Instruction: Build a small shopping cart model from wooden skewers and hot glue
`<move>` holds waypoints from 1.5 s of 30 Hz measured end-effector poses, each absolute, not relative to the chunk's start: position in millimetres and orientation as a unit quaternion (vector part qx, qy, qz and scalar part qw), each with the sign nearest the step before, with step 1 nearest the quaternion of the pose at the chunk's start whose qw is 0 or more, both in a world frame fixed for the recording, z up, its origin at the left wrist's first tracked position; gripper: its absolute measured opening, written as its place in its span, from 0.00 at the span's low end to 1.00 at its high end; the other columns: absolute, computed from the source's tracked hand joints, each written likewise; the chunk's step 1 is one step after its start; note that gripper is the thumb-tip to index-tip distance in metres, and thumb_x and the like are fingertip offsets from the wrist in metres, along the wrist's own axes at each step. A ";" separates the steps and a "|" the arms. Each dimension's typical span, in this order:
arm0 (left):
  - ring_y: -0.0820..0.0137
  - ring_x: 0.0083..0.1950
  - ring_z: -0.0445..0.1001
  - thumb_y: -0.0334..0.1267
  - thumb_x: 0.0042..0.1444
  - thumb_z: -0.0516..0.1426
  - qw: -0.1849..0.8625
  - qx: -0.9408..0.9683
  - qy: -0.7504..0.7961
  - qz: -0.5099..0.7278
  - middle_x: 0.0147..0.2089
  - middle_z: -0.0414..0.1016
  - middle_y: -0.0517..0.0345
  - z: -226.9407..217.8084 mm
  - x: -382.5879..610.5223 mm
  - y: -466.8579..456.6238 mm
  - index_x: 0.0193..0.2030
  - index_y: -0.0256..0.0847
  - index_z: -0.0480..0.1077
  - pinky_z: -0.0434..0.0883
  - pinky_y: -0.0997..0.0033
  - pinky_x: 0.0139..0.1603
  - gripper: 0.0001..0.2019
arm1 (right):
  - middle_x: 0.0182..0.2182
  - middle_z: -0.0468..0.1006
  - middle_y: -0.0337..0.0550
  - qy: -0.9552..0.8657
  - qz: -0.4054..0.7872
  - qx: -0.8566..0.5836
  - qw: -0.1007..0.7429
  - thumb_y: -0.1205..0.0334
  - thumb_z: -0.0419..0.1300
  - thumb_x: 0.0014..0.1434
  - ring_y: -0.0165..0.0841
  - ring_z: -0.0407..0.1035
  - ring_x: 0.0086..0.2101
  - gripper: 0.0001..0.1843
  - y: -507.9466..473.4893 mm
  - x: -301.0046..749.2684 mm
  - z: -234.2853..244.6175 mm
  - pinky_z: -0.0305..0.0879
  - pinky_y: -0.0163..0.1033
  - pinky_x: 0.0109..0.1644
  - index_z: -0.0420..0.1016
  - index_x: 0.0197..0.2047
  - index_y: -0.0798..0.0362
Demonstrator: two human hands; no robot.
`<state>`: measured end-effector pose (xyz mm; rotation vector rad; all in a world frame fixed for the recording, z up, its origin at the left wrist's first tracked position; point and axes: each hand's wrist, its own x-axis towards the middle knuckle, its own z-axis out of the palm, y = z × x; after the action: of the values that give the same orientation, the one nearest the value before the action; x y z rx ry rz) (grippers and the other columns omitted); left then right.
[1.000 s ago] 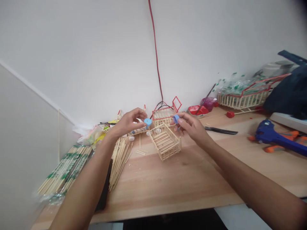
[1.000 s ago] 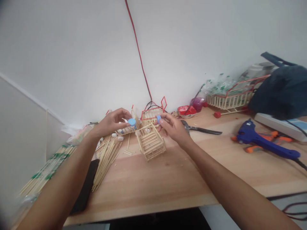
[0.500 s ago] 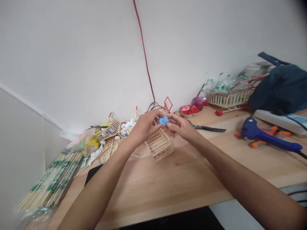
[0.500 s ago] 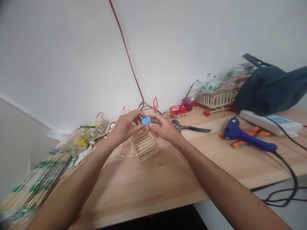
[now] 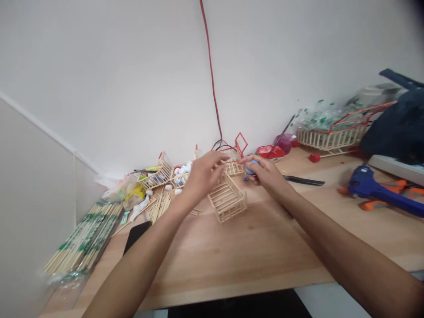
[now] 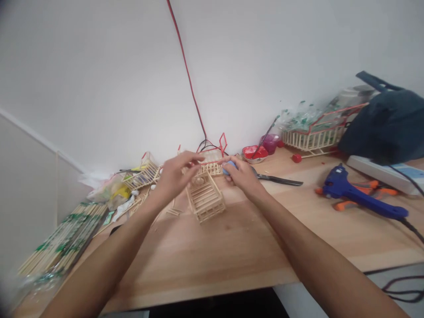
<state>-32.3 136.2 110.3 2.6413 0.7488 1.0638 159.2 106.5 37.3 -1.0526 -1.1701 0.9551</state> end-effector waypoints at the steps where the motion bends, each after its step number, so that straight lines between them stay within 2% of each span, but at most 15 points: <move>1: 0.68 0.42 0.76 0.30 0.57 0.54 0.109 0.869 0.304 0.375 0.41 0.79 0.53 115.2 -44.9 143.1 0.41 0.39 0.75 0.73 0.67 0.45 0.09 | 0.18 0.59 0.30 -0.491 0.417 -0.452 0.617 0.52 0.58 0.53 0.23 0.54 0.18 0.13 106.5 159.4 37.3 0.45 0.30 0.20 0.69 0.37 0.52; 4: 0.69 0.36 0.77 0.31 0.53 0.53 0.159 0.814 0.419 0.369 0.35 0.80 0.54 123.3 -83.1 171.5 0.37 0.36 0.75 0.72 0.69 0.40 0.10 | 0.18 0.58 0.28 -0.453 0.419 -0.448 0.646 0.52 0.61 0.52 0.21 0.51 0.17 0.12 107.5 159.8 35.6 0.45 0.29 0.20 0.66 0.32 0.52; 6: 0.69 0.32 0.75 0.30 0.49 0.52 0.171 0.818 0.467 0.290 0.32 0.79 0.54 121.5 -101.1 190.5 0.34 0.35 0.75 0.71 0.70 0.37 0.11 | 0.17 0.57 0.28 -0.445 0.409 -0.456 0.653 0.50 0.62 0.52 0.21 0.50 0.17 0.15 109.1 160.0 32.9 0.45 0.29 0.19 0.65 0.30 0.52; 11: 0.67 0.39 0.76 0.32 0.49 0.51 0.117 0.866 0.461 0.156 0.38 0.81 0.53 103.9 -105.8 217.9 0.37 0.37 0.77 0.69 0.70 0.43 0.13 | 0.18 0.60 0.30 -0.461 0.359 -0.500 0.640 0.45 0.62 0.52 0.21 0.51 0.17 0.18 114.3 161.2 24.9 0.47 0.29 0.18 0.66 0.29 0.52; 16: 0.67 0.36 0.73 0.39 0.53 0.53 0.057 0.889 0.441 0.107 0.35 0.78 0.53 96.8 -96.1 228.4 0.37 0.36 0.74 0.65 0.73 0.37 0.12 | 0.18 0.61 0.31 -0.483 0.323 -0.523 0.624 0.45 0.61 0.52 0.22 0.52 0.17 0.18 118.5 165.0 18.9 0.47 0.29 0.18 0.65 0.28 0.52; 19: 0.69 0.30 0.68 0.40 0.53 0.52 0.029 0.896 0.435 0.084 0.27 0.73 0.57 96.6 -97.2 234.4 0.29 0.37 0.72 0.60 0.73 0.32 0.11 | 0.18 0.62 0.32 -0.492 0.305 -0.536 0.614 0.45 0.60 0.52 0.23 0.54 0.17 0.18 119.9 167.2 17.3 0.49 0.29 0.18 0.66 0.28 0.52; 22: 0.72 0.24 0.60 0.40 0.50 0.52 0.024 0.895 0.440 0.066 0.19 0.63 0.60 96.0 -99.0 241.0 0.20 0.37 0.68 0.54 0.72 0.28 0.13 | 0.20 0.65 0.33 -0.487 0.302 -0.549 0.609 0.44 0.60 0.52 0.24 0.56 0.18 0.18 120.0 167.8 17.5 0.51 0.30 0.19 0.67 0.30 0.52; 25: 0.73 0.23 0.56 0.39 0.46 0.54 0.027 0.894 0.443 0.058 0.18 0.60 0.62 95.9 -99.1 246.8 0.19 0.36 0.69 0.51 0.71 0.27 0.11 | 0.20 0.65 0.34 -0.488 0.296 -0.557 0.603 0.44 0.60 0.52 0.24 0.56 0.18 0.18 119.3 167.3 18.4 0.51 0.30 0.19 0.68 0.30 0.52; 29: 0.73 0.24 0.59 0.40 0.46 0.53 0.054 0.896 0.438 0.043 0.19 0.62 0.62 96.8 -98.8 251.9 0.23 0.35 0.73 0.54 0.73 0.27 0.12 | 0.22 0.66 0.35 -0.497 0.280 -0.562 0.599 0.44 0.60 0.52 0.25 0.56 0.20 0.19 119.3 167.4 17.6 0.51 0.30 0.20 0.69 0.29 0.53; 33: 0.73 0.23 0.59 0.38 0.44 0.53 0.079 0.893 0.443 0.021 0.15 0.58 0.64 95.5 -97.6 256.0 0.18 0.36 0.71 0.56 0.74 0.26 0.11 | 0.22 0.67 0.36 -0.503 0.265 -0.567 0.597 0.44 0.60 0.52 0.27 0.57 0.21 0.18 120.1 168.3 16.5 0.54 0.31 0.21 0.69 0.29 0.52; 35: 0.72 0.24 0.62 0.35 0.42 0.53 0.086 0.894 0.440 0.020 0.14 0.60 0.63 93.6 -95.7 257.6 0.18 0.37 0.71 0.58 0.74 0.28 0.09 | 0.23 0.69 0.37 -0.507 0.255 -0.568 0.596 0.44 0.59 0.53 0.27 0.58 0.21 0.18 120.6 168.9 16.2 0.54 0.31 0.22 0.70 0.29 0.52; 40: 0.67 0.32 0.71 0.31 0.41 0.51 0.097 0.895 0.432 0.047 0.24 0.74 0.56 87.0 -93.0 259.0 0.22 0.38 0.72 0.65 0.73 0.36 0.09 | 0.23 0.68 0.37 -0.516 0.256 -0.559 0.597 0.44 0.59 0.53 0.27 0.57 0.22 0.18 122.3 170.6 14.4 0.54 0.32 0.22 0.70 0.29 0.52; 45: 0.66 0.36 0.72 0.32 0.44 0.49 0.118 0.893 0.427 0.074 0.29 0.75 0.56 82.9 -103.1 253.8 0.26 0.37 0.73 0.68 0.73 0.40 0.11 | 0.23 0.68 0.37 -0.513 0.260 -0.560 0.596 0.44 0.59 0.53 0.27 0.58 0.22 0.18 122.1 170.8 14.1 0.54 0.32 0.23 0.70 0.29 0.52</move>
<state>-103.1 253.8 82.9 2.6143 1.2498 0.2152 170.8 122.1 14.1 -1.3010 -1.1914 0.6034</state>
